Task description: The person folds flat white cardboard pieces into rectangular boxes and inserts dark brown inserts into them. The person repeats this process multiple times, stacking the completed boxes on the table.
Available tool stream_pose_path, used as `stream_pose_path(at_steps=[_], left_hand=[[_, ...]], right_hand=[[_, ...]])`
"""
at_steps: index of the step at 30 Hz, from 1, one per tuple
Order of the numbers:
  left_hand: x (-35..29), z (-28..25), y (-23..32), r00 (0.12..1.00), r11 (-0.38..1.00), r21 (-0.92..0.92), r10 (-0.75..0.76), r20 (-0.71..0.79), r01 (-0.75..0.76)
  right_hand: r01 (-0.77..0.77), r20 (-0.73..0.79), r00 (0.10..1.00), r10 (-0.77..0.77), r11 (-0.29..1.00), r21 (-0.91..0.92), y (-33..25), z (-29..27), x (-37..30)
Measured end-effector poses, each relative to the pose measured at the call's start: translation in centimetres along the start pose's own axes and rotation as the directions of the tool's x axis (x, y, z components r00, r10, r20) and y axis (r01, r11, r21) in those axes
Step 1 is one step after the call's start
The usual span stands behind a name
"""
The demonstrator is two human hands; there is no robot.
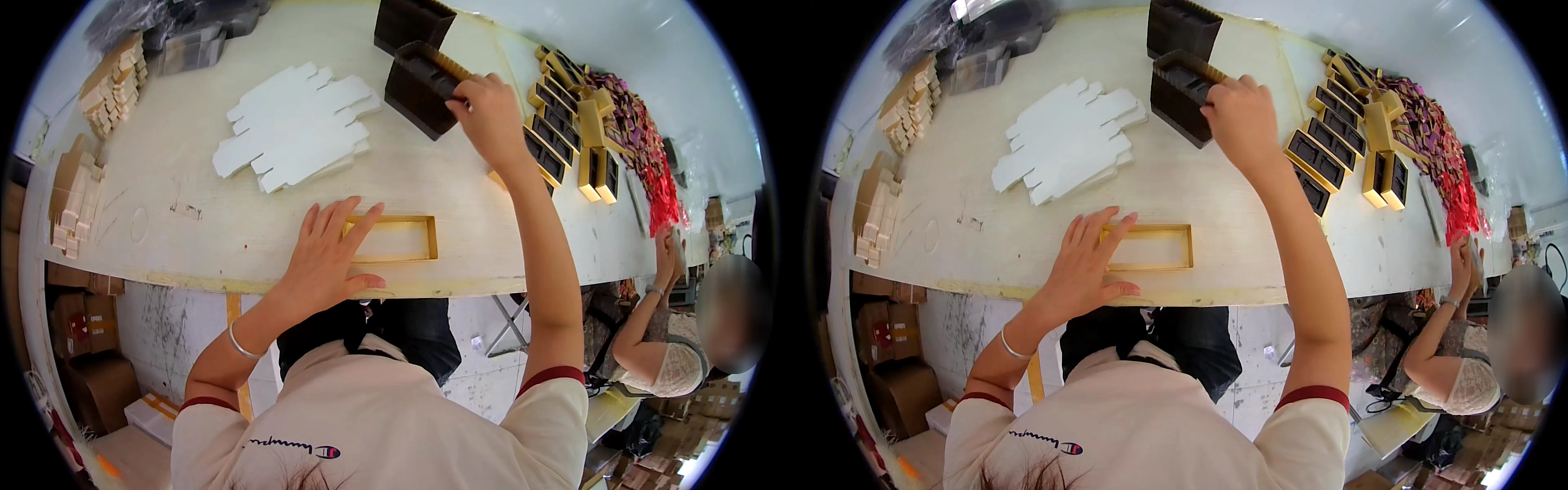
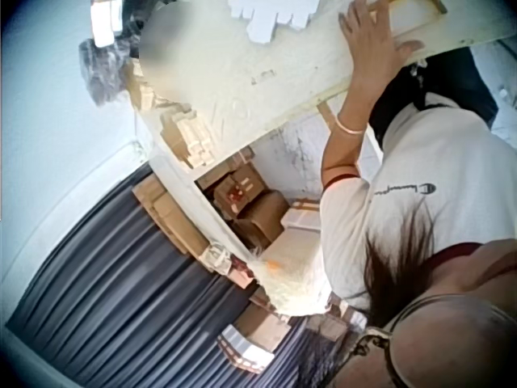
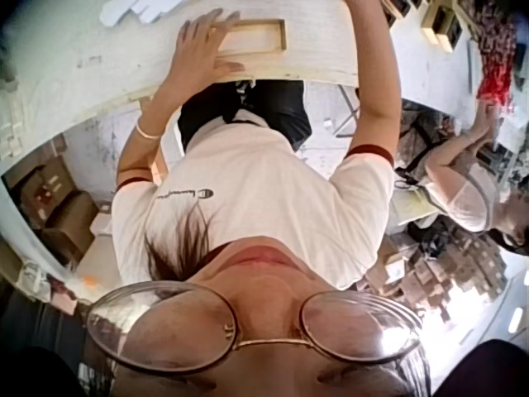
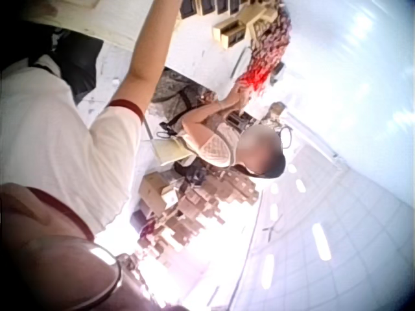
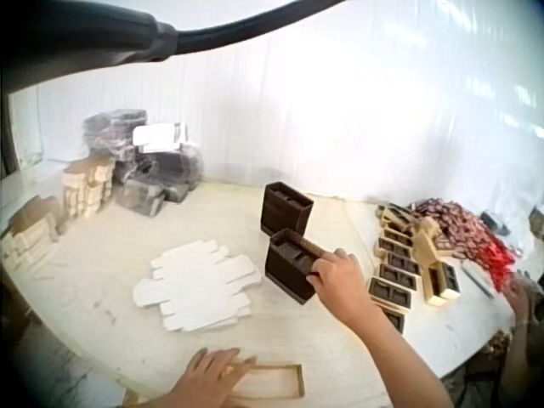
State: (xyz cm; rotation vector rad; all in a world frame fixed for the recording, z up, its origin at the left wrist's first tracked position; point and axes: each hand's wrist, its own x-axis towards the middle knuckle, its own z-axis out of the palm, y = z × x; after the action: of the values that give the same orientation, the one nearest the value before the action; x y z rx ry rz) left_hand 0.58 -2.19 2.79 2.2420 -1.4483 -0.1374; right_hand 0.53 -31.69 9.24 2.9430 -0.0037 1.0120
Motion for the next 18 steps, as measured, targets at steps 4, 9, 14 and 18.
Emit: stream_pose_path(at_steps=[4,9,14,18], left_hand=[[0.5,-2.2,-0.3,0.997,0.991,-0.127,-0.041,-0.069,0.032],[0.4,-4.9,-0.1,0.999,0.978,-0.207,-0.007,-0.05,-0.004],[0.4,-2.7,0.8,0.989,0.99,-0.138,0.0,0.15,0.021],[0.6,-0.8,0.8,0.993,0.968,-0.252,0.043,0.111,-0.014]], right_hand=[[-0.227,-0.059,0.955,0.291,0.844,0.486,-2.7,-5.2,-1.3],[-0.735,0.717,0.65,0.253,-0.029,0.677,-3.7,-8.5,-7.8],[-0.931,0.913,0.336,0.232,-0.061,0.359,-4.0,-6.7,-10.7],[-0.952,0.94,0.279,0.194,-0.072,0.297,-5.7,-4.8,-9.9]])
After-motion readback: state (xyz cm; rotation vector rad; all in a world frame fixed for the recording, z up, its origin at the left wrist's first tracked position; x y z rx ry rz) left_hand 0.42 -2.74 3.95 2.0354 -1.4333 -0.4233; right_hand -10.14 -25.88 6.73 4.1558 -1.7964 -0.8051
